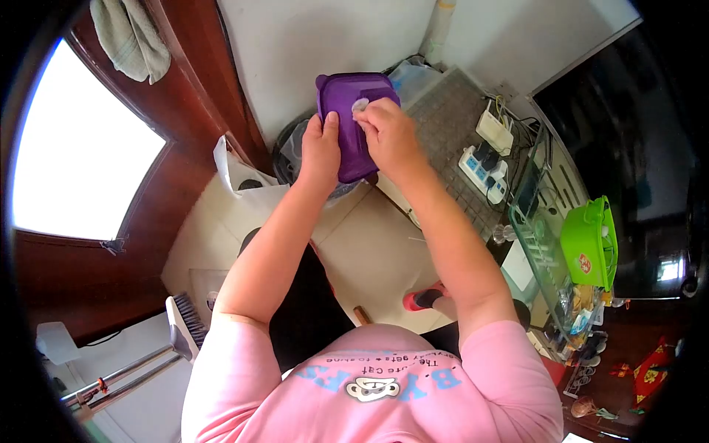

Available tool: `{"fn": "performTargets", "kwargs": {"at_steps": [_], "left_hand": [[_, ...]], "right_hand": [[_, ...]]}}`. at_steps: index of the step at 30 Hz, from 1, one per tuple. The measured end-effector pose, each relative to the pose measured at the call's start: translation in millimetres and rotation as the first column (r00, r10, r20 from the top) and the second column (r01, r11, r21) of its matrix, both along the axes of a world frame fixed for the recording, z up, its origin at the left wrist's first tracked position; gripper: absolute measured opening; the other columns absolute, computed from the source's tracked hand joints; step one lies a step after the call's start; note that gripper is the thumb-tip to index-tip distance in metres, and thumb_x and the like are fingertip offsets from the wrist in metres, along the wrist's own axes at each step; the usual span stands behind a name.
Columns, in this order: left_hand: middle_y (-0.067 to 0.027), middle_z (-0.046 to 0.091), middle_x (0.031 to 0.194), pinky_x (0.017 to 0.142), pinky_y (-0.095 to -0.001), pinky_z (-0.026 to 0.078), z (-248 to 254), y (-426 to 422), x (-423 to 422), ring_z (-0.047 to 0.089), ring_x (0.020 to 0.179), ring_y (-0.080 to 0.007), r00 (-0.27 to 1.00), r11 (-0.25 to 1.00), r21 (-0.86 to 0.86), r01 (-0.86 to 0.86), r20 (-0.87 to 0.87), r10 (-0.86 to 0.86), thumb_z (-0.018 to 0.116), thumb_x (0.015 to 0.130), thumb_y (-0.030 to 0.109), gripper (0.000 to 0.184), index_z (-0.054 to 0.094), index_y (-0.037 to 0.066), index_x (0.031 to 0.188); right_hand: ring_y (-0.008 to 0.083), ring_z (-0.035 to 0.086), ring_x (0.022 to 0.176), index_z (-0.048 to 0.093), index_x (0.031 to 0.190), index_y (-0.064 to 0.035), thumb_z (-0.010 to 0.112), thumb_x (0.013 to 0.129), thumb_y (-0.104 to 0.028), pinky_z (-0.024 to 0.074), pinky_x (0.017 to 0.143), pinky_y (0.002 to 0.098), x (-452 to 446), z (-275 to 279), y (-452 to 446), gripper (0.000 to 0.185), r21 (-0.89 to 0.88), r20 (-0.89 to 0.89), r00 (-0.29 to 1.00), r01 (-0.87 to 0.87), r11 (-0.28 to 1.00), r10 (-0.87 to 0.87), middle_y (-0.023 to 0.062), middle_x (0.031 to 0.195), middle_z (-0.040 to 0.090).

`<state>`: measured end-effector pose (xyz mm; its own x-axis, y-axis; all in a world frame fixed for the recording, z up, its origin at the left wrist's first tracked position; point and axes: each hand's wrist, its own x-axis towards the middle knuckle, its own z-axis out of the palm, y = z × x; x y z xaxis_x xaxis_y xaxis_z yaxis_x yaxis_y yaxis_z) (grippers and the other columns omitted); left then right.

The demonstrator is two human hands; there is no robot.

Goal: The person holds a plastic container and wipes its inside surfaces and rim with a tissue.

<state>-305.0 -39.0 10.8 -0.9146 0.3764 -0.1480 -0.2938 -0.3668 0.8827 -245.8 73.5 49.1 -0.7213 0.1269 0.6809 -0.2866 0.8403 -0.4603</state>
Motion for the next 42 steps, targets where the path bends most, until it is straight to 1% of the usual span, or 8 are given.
{"fn": "performTargets", "kwargs": {"at_steps": [13,16,20,24,25,28,32,42], "left_hand": [[-0.0070,0.057,0.102,0.083,-0.0324,0.046,-0.7,-6.8,-12.4,0.052,0.088,-0.0169,0.978,0.984,0.152,-0.098,0.199,0.066,0.044,0.101,0.028,0.030,0.051,0.003,0.116],[-0.0065,0.058,0.102,0.084,-0.0328,0.046,-7.2,-5.1,-18.3,0.053,0.090,-0.0165,0.982,0.985,0.133,-0.107,0.172,0.083,0.044,0.101,0.028,0.031,0.051,0.002,0.115],[-0.0046,0.058,0.098,0.080,-0.0308,0.046,-2.4,2.0,-4.8,0.052,0.085,-0.0137,0.996,0.980,0.200,0.016,0.083,-0.034,0.044,0.102,0.027,0.028,0.052,0.002,0.112],[-0.0058,0.060,0.103,0.084,-0.0339,0.050,-2.0,7.4,5.3,0.058,0.092,-0.0163,0.990,0.993,-0.005,0.119,-0.068,-0.119,0.045,0.101,0.027,0.026,0.051,0.005,0.114],[-0.0044,0.060,0.101,0.081,-0.0323,0.050,7.6,7.9,14.5,0.057,0.090,-0.0142,0.989,0.984,0.134,0.117,0.072,-0.127,0.045,0.101,0.026,0.025,0.051,0.005,0.114],[-0.0043,0.060,0.101,0.081,-0.0313,0.050,1.5,9.5,8.0,0.058,0.089,-0.0142,0.988,0.970,0.203,0.134,0.052,-0.148,0.045,0.101,0.026,0.025,0.051,0.005,0.114],[-0.0026,0.060,0.095,0.074,-0.0275,0.048,4.6,9.2,6.4,0.056,0.081,-0.0103,0.989,0.970,0.203,0.138,0.024,-0.146,0.044,0.102,0.024,0.025,0.053,0.003,0.111],[-0.0025,0.062,0.102,0.083,-0.0281,0.047,8.4,0.8,6.4,0.056,0.089,-0.0110,0.986,0.965,0.204,0.164,-0.001,-0.167,0.046,0.101,0.027,0.030,0.054,0.002,0.117]], "right_hand": [[0.0304,0.062,0.080,0.066,0.091,-0.0022,0.062,0.079,0.005,0.0500,0.070,0.0354,54.9,-50.9,-12.3,0.015,0.096,0.272,0.962,-0.026,0.995,-0.001,0.0130,0.086,0.060],[0.0277,0.062,0.081,0.068,0.094,-0.0037,0.063,0.079,0.005,0.0501,0.071,0.0342,79.2,-49.4,-1.0,0.018,-0.089,0.165,0.985,0.070,0.994,-0.055,0.0122,0.089,0.062],[0.0275,0.063,0.081,0.068,0.094,-0.0045,0.064,0.080,0.003,0.0503,0.071,0.0335,69.0,12.4,13.9,0.016,0.005,-0.016,0.987,0.159,0.987,-0.159,0.0125,0.090,0.063],[0.0292,0.062,0.079,0.068,0.091,-0.0052,0.065,0.078,0.003,0.0500,0.070,0.0356,23.7,12.9,5.9,0.016,0.102,-0.089,0.994,-0.061,0.993,0.070,0.0125,0.090,0.063],[0.0292,0.062,0.079,0.068,0.091,-0.0052,0.065,0.078,0.003,0.0500,0.070,0.0356,20.4,11.5,9.1,0.016,0.100,-0.093,0.994,-0.055,0.993,0.065,0.0125,0.090,0.063],[0.0295,0.062,0.078,0.068,0.089,-0.0038,0.064,0.076,0.004,0.0500,0.068,0.0363,11.6,12.8,14.5,0.016,0.079,-0.087,0.996,-0.014,0.997,0.021,0.0122,0.087,0.064],[0.0288,0.062,0.077,0.068,0.086,-0.0025,0.063,0.076,0.006,0.0505,0.068,0.0357,0.9,16.6,25.5,0.014,0.062,-0.173,0.985,0.021,0.998,-0.010,0.0117,0.080,0.064],[0.0279,0.064,0.078,0.067,0.084,-0.0023,0.064,0.075,0.006,0.0516,0.069,0.0338,9.4,17.2,56.6,0.013,0.088,-0.159,0.978,0.148,0.985,-0.133,0.0113,0.085,0.064]]}}
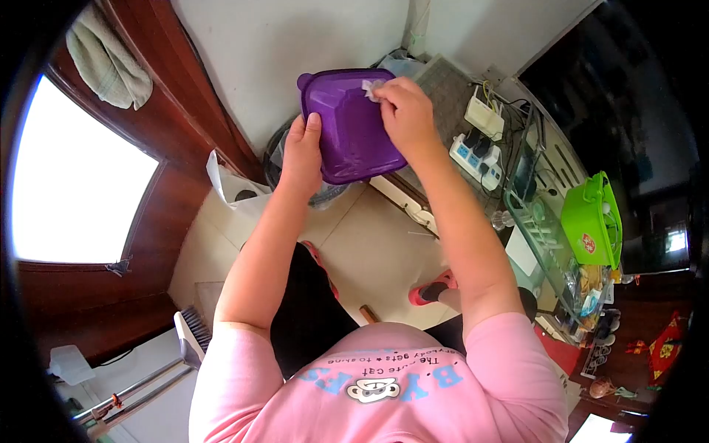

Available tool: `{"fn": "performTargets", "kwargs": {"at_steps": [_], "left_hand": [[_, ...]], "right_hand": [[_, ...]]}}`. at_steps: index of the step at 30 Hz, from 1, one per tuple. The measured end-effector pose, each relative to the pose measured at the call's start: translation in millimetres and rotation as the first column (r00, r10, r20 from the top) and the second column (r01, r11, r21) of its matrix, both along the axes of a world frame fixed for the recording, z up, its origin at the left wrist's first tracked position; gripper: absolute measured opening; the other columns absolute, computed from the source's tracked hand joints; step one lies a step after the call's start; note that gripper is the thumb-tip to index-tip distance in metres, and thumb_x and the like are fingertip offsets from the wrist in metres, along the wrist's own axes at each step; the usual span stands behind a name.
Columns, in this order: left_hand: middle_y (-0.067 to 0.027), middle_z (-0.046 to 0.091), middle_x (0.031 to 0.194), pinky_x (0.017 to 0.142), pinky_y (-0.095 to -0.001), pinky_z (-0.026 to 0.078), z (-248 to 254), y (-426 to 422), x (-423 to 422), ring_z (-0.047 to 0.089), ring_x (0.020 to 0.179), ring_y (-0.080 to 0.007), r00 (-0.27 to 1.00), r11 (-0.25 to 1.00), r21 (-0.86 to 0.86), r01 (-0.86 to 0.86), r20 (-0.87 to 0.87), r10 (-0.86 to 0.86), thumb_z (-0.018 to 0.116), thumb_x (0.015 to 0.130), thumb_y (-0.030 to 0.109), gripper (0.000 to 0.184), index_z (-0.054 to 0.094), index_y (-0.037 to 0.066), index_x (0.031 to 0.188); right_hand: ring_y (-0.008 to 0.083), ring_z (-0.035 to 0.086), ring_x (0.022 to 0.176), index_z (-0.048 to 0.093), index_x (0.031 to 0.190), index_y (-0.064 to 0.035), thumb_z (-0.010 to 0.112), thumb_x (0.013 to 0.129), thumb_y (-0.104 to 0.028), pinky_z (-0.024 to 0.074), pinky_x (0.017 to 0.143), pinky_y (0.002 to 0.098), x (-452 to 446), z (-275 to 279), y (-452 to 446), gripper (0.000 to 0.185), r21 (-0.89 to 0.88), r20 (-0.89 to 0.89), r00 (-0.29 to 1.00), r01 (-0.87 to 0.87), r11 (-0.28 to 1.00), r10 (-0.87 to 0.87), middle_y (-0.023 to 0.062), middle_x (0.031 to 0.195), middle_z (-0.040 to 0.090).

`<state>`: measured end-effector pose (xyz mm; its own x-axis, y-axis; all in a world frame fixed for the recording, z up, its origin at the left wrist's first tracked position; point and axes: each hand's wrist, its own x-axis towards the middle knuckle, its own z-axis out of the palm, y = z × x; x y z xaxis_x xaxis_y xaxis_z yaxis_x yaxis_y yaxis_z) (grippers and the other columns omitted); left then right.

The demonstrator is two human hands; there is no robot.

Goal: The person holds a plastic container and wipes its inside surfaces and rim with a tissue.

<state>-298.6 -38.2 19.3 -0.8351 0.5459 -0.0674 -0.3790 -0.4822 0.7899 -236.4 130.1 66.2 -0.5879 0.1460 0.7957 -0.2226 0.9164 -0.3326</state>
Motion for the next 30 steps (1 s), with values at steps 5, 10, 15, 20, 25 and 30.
{"fn": "performTargets", "kwargs": {"at_steps": [5,10,15,20,25,30], "left_hand": [[-0.0025,0.062,0.103,0.086,-0.0279,0.046,-8.5,1.1,-2.7,0.056,0.090,-0.0110,0.999,0.999,0.025,0.033,-0.017,-0.032,0.047,0.101,0.028,0.032,0.053,0.002,0.118],[-0.0020,0.062,0.105,0.087,-0.0270,0.045,-9.0,2.7,-1.1,0.055,0.093,-0.0104,0.998,0.999,-0.026,0.038,-0.050,-0.039,0.048,0.100,0.028,0.034,0.053,0.001,0.121],[-0.0016,0.062,0.105,0.086,-0.0266,0.045,-6.3,1.9,-0.4,0.055,0.092,-0.0100,0.994,0.999,-0.038,0.028,-0.109,-0.032,0.048,0.100,0.027,0.033,0.054,0.002,0.120],[-0.0013,0.062,0.104,0.085,-0.0265,0.045,-13.3,6.0,-5.2,0.055,0.091,-0.0098,0.996,0.999,-0.032,0.020,-0.081,-0.023,0.049,0.100,0.027,0.032,0.055,0.002,0.118],[-0.0020,0.062,0.106,0.086,-0.0277,0.046,-17.2,7.7,-9.4,0.056,0.092,-0.0113,0.999,0.999,0.031,0.017,-0.042,-0.015,0.049,0.100,0.027,0.029,0.056,0.003,0.114],[-0.0027,0.062,0.106,0.088,-0.0286,0.046,-15.1,9.1,-7.4,0.057,0.095,-0.0128,1.000,0.996,0.089,-0.009,0.009,0.008,0.048,0.100,0.028,0.029,0.056,0.004,0.114]], "right_hand": [[0.0273,0.064,0.076,0.067,0.086,-0.0025,0.064,0.077,0.005,0.0509,0.069,0.0326,12.3,-3.6,17.2,0.012,-0.019,0.065,0.997,0.037,0.999,-0.036,0.0110,0.086,0.064],[0.0259,0.063,0.074,0.068,0.086,-0.0023,0.064,0.077,0.004,0.0498,0.067,0.0310,23.2,-3.3,24.8,0.012,-0.107,0.147,0.987,0.081,0.991,-0.065,0.0109,0.086,0.064],[0.0234,0.062,0.073,0.068,0.088,-0.0020,0.064,0.078,0.004,0.0490,0.066,0.0298,36.0,-8.7,35.0,0.013,-0.160,0.173,0.982,0.104,0.982,-0.076,0.0109,0.086,0.064],[0.0185,0.061,0.074,0.069,0.091,-0.0017,0.064,0.080,0.003,0.0478,0.067,0.0272,48.0,-36.6,31.4,0.013,-0.265,0.192,0.978,0.127,0.956,-0.077,0.0095,0.086,0.064],[0.0184,0.062,0.072,0.071,0.090,-0.0026,0.064,0.080,0.002,0.0474,0.065,0.0281,59.1,-55.9,18.4,0.013,-0.541,0.241,0.966,0.211,0.814,-0.090,0.0099,0.082,0.064],[0.0119,0.058,0.073,0.069,0.092,0.0000,0.066,0.082,0.002,0.0465,0.066,0.0244,63.5,-71.5,0.3,0.011,-0.559,0.250,0.964,0.221,0.799,-0.091,0.0057,0.085,0.062]]}}
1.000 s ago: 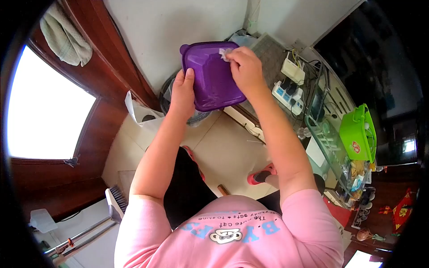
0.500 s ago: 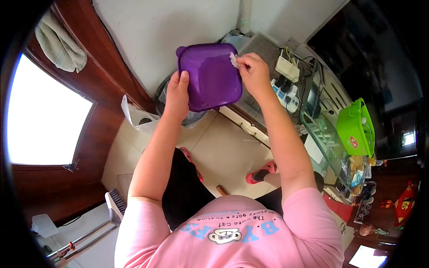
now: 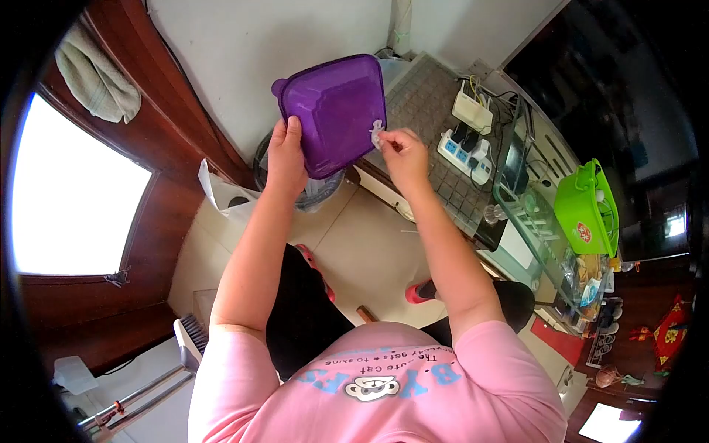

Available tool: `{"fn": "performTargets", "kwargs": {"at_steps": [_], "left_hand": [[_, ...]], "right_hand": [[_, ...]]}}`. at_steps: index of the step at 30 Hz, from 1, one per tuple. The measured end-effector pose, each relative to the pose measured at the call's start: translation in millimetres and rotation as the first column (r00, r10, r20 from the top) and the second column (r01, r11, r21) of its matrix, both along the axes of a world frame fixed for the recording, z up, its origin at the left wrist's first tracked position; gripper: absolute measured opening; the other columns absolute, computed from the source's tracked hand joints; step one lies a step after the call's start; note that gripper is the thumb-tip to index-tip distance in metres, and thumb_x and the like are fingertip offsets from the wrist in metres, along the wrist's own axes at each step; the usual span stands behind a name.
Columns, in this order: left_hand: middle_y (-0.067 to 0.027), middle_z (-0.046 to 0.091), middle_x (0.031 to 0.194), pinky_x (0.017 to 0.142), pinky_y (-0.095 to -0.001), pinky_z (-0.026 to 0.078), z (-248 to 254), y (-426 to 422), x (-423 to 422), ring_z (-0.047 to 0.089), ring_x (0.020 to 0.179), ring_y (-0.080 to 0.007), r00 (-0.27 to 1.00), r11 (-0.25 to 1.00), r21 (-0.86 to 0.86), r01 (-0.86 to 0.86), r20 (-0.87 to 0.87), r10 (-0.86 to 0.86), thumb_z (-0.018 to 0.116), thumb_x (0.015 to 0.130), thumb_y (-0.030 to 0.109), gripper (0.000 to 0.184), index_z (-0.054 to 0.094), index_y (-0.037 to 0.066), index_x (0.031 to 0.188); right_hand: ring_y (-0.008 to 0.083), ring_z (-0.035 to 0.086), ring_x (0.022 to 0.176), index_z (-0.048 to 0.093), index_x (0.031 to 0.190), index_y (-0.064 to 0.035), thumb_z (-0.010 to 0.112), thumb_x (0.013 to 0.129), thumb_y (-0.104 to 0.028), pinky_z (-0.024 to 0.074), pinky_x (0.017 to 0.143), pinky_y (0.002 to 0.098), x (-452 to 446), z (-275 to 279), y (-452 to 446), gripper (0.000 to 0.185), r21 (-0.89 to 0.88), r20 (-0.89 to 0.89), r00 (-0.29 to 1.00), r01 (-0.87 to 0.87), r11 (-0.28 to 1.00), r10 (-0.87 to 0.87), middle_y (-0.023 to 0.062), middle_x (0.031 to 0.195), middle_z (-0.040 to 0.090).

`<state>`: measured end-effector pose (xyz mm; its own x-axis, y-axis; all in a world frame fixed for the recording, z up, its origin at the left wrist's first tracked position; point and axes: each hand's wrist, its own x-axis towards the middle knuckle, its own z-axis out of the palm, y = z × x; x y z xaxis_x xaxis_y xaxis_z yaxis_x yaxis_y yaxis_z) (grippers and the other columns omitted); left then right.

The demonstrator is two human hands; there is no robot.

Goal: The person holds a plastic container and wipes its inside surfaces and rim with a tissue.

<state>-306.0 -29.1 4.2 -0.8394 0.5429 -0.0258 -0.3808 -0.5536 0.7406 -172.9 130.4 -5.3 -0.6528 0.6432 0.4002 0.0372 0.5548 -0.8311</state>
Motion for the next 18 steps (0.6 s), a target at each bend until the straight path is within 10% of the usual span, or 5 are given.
{"fn": "performTargets", "kwargs": {"at_steps": [8,11,18], "left_hand": [[-0.0025,0.062,0.105,0.086,-0.0283,0.046,-6.5,10.6,6.3,0.057,0.090,-0.0129,0.998,0.998,0.002,-0.057,0.028,0.057,0.045,0.102,0.026,0.028,0.055,0.004,0.114],[-0.0025,0.061,0.105,0.085,-0.0281,0.046,-10.1,10.7,4.4,0.056,0.090,-0.0125,0.991,0.990,-0.056,-0.132,-0.010,0.132,0.045,0.102,0.026,0.028,0.055,0.003,0.114],[-0.0040,0.061,0.105,0.086,-0.0310,0.047,-3.4,6.9,8.2,0.057,0.094,-0.0144,0.994,0.993,-0.051,-0.106,-0.033,0.105,0.046,0.101,0.028,0.029,0.055,0.003,0.114]], "right_hand": [[0.0139,0.058,0.068,0.070,0.087,-0.0006,0.069,0.079,0.001,0.0469,0.062,0.0252,-11.4,0.9,-49.8,0.009,0.104,-0.041,0.996,-0.078,0.991,0.082,0.0069,0.079,0.060],[0.0281,0.062,0.072,0.069,0.081,-0.0026,0.069,0.074,0.002,0.0482,0.065,0.0350,-16.2,9.6,-68.5,0.008,0.042,-0.066,0.988,-0.138,0.990,0.140,0.0128,0.079,0.062],[0.0160,0.061,0.071,0.069,0.084,-0.0008,0.066,0.078,0.006,0.0488,0.064,0.0256,-12.9,-0.9,-20.9,0.010,0.026,-0.027,1.000,0.003,1.000,-0.003,0.0082,0.081,0.062]]}}
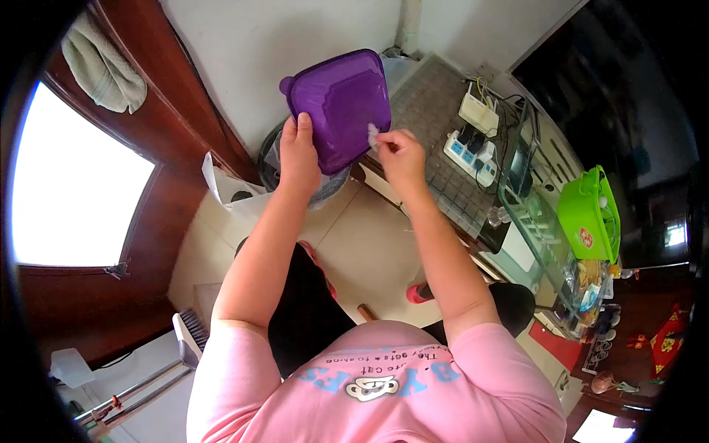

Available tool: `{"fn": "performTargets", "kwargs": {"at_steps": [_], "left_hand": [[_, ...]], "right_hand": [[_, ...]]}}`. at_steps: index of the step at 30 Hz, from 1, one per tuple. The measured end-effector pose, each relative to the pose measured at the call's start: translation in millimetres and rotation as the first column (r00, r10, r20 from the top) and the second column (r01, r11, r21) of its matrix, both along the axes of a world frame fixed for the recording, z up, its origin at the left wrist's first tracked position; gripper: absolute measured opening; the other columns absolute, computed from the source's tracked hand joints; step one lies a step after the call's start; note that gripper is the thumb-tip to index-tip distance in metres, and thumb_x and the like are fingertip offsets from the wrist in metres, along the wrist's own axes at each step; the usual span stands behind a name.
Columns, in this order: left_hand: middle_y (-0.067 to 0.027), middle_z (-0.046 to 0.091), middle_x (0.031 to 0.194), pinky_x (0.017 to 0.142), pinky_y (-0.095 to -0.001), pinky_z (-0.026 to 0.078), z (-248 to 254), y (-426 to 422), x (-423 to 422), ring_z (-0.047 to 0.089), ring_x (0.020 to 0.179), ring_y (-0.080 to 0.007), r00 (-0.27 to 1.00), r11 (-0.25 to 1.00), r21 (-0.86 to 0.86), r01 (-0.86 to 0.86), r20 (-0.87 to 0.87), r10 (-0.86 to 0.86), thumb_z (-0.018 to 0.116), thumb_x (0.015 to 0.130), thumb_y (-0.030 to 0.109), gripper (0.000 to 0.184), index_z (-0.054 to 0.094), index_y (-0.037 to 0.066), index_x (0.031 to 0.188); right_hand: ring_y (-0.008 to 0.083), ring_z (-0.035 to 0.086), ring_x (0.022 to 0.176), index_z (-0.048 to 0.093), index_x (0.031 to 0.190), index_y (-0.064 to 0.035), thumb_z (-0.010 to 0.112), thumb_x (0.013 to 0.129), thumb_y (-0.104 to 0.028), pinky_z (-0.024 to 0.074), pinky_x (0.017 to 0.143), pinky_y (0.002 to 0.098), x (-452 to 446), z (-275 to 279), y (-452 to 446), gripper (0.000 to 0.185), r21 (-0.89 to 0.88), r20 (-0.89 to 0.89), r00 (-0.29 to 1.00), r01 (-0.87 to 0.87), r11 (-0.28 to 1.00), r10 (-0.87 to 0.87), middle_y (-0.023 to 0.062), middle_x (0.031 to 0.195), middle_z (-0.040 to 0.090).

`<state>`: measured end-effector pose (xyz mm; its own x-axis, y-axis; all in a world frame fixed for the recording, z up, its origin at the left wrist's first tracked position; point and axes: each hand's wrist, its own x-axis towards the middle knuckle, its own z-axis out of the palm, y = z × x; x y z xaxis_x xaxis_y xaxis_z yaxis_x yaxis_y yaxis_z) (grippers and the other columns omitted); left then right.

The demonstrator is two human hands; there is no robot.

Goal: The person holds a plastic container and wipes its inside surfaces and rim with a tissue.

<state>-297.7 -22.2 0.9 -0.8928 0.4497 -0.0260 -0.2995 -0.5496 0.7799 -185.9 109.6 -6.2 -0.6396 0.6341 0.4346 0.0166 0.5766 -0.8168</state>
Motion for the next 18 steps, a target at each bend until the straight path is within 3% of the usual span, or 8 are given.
{"fn": "performTargets", "kwargs": {"at_steps": [2,4,6,8,11,13,16,18], "left_hand": [[-0.0055,0.062,0.106,0.087,-0.0341,0.049,-0.3,0.2,-1.2,0.059,0.096,-0.0171,1.000,1.000,-0.026,-0.005,0.004,0.005,0.047,0.100,0.030,0.030,0.054,0.004,0.115],[-0.0055,0.062,0.107,0.088,-0.0330,0.048,-5.8,1.5,-3.9,0.058,0.097,-0.0165,0.998,1.000,-0.018,0.010,-0.063,-0.011,0.047,0.100,0.029,0.031,0.053,0.004,0.117],[-0.0054,0.061,0.108,0.088,-0.0325,0.048,-8.1,-0.1,-6.6,0.058,0.097,-0.0163,0.996,0.997,-0.079,-0.002,-0.087,-0.005,0.047,0.100,0.029,0.031,0.053,0.004,0.116],[-0.0054,0.061,0.109,0.088,-0.0319,0.047,-8.8,-3.2,-6.4,0.058,0.097,-0.0160,0.994,0.989,-0.145,-0.015,-0.112,-0.002,0.047,0.101,0.029,0.030,0.053,0.004,0.116],[-0.0001,0.061,0.098,0.082,-0.0261,0.045,-0.2,-1.3,4.3,0.053,0.087,-0.0090,0.997,0.997,-0.080,-0.007,-0.074,0.001,0.045,0.102,0.026,0.027,0.057,0.003,0.108],[-0.0058,0.061,0.111,0.088,-0.0313,0.047,-2.8,-4.4,-1.9,0.058,0.098,-0.0161,0.997,0.996,-0.077,0.035,-0.071,-0.040,0.046,0.101,0.027,0.029,0.054,0.005,0.117],[-0.0057,0.060,0.113,0.089,-0.0319,0.048,-3.5,-3.6,-2.3,0.058,0.099,-0.0169,0.995,0.995,0.006,0.096,-0.013,-0.095,0.046,0.101,0.028,0.030,0.052,0.005,0.119],[-0.0041,0.060,0.109,0.086,-0.0299,0.047,2.4,0.1,6.2,0.056,0.095,-0.0141,0.995,0.995,0.027,0.096,0.008,-0.096,0.045,0.101,0.027,0.029,0.053,0.004,0.117]], "right_hand": [[0.0166,0.062,0.072,0.069,0.085,-0.0008,0.065,0.077,0.006,0.0488,0.065,0.0258,0.4,-0.2,0.8,0.011,-0.005,0.037,0.999,0.010,1.000,-0.010,0.0085,0.081,0.062],[0.0170,0.062,0.073,0.069,0.086,-0.0009,0.065,0.077,0.006,0.0488,0.065,0.0265,-2.4,5.1,-21.3,0.012,0.121,0.041,0.997,-0.075,0.990,0.071,0.0090,0.082,0.062],[0.0167,0.061,0.071,0.069,0.086,-0.0011,0.065,0.077,0.006,0.0483,0.064,0.0270,-1.9,10.1,-33.9,0.012,0.080,0.007,0.991,-0.135,0.988,0.135,0.0089,0.083,0.062],[0.0168,0.061,0.070,0.069,0.086,-0.0010,0.065,0.076,0.005,0.0479,0.063,0.0275,-1.0,7.9,-28.0,0.012,0.068,0.037,0.991,-0.130,0.989,0.128,0.0085,0.081,0.062],[0.0164,0.060,0.069,0.068,0.085,-0.0008,0.065,0.076,0.005,0.0474,0.062,0.0274,1.1,-0.6,-13.9,0.011,0.094,0.005,0.999,-0.051,0.994,0.051,0.0082,0.079,0.061],[0.0166,0.060,0.069,0.068,0.084,-0.0008,0.065,0.076,0.005,0.0472,0.062,0.0274,0.7,3.3,-7.7,0.010,0.107,0.012,1.000,-0.019,0.994,0.018,0.0081,0.078,0.061],[0.0188,0.060,0.068,0.066,0.081,-0.0004,0.065,0.078,0.002,0.0470,0.062,0.0279,1.0,9.6,9.2,0.004,0.234,0.049,0.997,0.039,0.971,-0.052,0.0089,0.077,0.060],[0.0193,0.060,0.068,0.067,0.081,-0.0024,0.068,0.077,0.000,0.0468,0.062,0.0294,-3.0,11.5,28.6,0.005,0.047,-0.020,0.992,0.126,0.991,-0.126,0.0094,0.077,0.061]]}}
